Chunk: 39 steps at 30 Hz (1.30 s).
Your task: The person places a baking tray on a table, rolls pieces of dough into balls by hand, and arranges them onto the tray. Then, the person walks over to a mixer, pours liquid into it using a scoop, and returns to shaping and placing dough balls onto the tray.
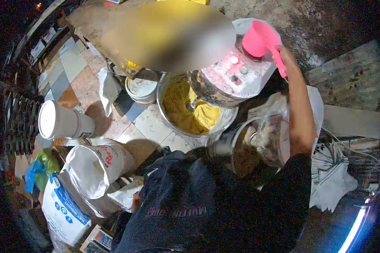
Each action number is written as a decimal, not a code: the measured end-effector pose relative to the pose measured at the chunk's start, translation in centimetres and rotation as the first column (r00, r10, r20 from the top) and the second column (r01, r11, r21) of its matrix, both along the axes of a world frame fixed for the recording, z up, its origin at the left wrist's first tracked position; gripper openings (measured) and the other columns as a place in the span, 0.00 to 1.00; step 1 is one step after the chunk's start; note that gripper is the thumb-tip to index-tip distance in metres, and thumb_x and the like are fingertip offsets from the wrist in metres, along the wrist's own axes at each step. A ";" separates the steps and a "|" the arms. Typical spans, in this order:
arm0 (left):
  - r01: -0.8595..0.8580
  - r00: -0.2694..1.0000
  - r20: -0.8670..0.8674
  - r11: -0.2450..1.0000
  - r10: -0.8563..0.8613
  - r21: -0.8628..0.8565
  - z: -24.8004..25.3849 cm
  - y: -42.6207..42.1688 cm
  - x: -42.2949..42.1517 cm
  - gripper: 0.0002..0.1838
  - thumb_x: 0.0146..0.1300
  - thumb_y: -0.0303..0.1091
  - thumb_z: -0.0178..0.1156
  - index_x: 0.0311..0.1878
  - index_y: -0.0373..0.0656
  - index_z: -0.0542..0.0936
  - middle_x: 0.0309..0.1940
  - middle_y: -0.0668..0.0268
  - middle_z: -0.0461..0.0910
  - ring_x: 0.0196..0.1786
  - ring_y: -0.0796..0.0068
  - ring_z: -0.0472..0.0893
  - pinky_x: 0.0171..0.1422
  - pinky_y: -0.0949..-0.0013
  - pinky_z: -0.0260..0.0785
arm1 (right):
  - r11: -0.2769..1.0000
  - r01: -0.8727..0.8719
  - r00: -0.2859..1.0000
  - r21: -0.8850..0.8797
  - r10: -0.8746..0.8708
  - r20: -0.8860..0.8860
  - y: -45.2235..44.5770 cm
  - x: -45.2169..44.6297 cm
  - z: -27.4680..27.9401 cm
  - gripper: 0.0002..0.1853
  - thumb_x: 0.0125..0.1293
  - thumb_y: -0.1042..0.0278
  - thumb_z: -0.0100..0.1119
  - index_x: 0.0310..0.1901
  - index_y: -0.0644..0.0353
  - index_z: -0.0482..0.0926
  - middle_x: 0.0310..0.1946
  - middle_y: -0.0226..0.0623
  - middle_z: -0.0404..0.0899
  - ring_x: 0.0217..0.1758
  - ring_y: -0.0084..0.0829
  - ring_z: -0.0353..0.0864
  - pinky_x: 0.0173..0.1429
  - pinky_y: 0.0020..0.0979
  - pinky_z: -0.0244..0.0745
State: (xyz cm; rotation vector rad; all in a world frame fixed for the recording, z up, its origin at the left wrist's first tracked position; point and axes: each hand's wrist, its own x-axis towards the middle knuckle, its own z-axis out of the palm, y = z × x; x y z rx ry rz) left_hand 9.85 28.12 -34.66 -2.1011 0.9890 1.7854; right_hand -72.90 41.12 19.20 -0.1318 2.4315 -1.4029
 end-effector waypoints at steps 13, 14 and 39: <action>-0.076 0.848 -0.522 0.954 -0.091 -0.290 7.4 -28.7 -9.8 0.22 0.70 0.51 0.51 0.46 0.39 0.80 0.31 0.75 0.77 0.33 0.85 0.74 0.35 0.75 0.66 | 0.999 -0.017 0.989 0.042 0.011 0.149 -3.2 -5.0 -2.1 0.19 0.70 0.51 0.45 0.41 0.61 0.75 0.21 0.32 0.75 0.19 0.27 0.72 0.22 0.30 0.71; 0.138 0.885 -0.349 0.888 -0.309 -0.438 10.9 -31.3 -13.6 0.20 0.71 0.48 0.51 0.45 0.39 0.80 0.31 0.75 0.77 0.34 0.86 0.74 0.36 0.77 0.65 | 0.993 -0.040 0.989 0.108 0.025 0.143 -2.8 -6.0 -2.1 0.21 0.70 0.50 0.45 0.45 0.62 0.75 0.23 0.34 0.77 0.21 0.31 0.75 0.26 0.33 0.75; 0.295 0.921 -0.051 0.777 -0.386 -0.556 4.1 -49.0 -5.9 0.18 0.63 0.47 0.59 0.43 0.41 0.84 0.32 0.64 0.84 0.28 0.70 0.81 0.29 0.70 0.74 | 0.768 -0.632 0.456 -0.103 0.261 -0.851 -62.8 16.3 -11.1 0.07 0.59 0.64 0.56 0.28 0.56 0.72 0.26 0.40 0.71 0.36 0.40 0.72 0.50 0.36 0.67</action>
